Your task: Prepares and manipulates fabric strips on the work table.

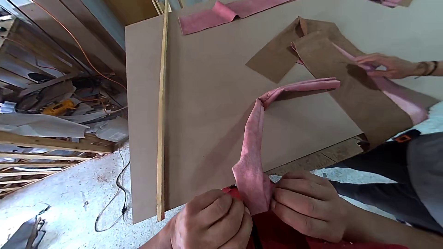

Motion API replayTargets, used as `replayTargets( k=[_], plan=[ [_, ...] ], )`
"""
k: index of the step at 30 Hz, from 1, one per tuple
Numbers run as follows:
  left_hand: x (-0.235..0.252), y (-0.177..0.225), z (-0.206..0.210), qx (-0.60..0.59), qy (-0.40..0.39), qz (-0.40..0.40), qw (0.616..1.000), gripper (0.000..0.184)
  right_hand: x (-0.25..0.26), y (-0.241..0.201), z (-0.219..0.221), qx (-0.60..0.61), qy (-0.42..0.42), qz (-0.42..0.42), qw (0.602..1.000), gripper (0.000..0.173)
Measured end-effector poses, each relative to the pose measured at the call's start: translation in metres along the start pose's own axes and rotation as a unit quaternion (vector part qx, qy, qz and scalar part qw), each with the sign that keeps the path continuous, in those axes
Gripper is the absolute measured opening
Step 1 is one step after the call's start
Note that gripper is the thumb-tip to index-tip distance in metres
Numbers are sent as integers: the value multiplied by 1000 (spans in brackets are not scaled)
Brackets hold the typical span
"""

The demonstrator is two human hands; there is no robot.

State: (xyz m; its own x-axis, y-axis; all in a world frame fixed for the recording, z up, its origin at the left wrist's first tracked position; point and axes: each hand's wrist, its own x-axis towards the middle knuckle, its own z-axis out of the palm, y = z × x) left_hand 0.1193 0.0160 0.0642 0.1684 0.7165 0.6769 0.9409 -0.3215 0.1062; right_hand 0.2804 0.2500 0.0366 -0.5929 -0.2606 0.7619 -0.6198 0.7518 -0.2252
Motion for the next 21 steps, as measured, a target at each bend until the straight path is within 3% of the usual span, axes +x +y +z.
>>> replayTargets(
  k=[7, 11, 17, 21],
  plan=[
    [8, -11, -7, 62, -81, 59, 993, 10, -5, 14, 7, -44, -27, -48, 998, 12],
    [-10, -17, 5, 31, -54, 20, 998, 8, 11, 12, 11, -58, -28, -20, 998, 11],
    [-8, -14, 20, 3, -26, -14, 1000, 11, -26, 16, 29, -32, 1, 33, 999, 17],
    [-18, -17, 32, 12, -4, -17, 1000, 8, -14, 19, 25, -49, -16, 25, 998, 15]
  ],
)
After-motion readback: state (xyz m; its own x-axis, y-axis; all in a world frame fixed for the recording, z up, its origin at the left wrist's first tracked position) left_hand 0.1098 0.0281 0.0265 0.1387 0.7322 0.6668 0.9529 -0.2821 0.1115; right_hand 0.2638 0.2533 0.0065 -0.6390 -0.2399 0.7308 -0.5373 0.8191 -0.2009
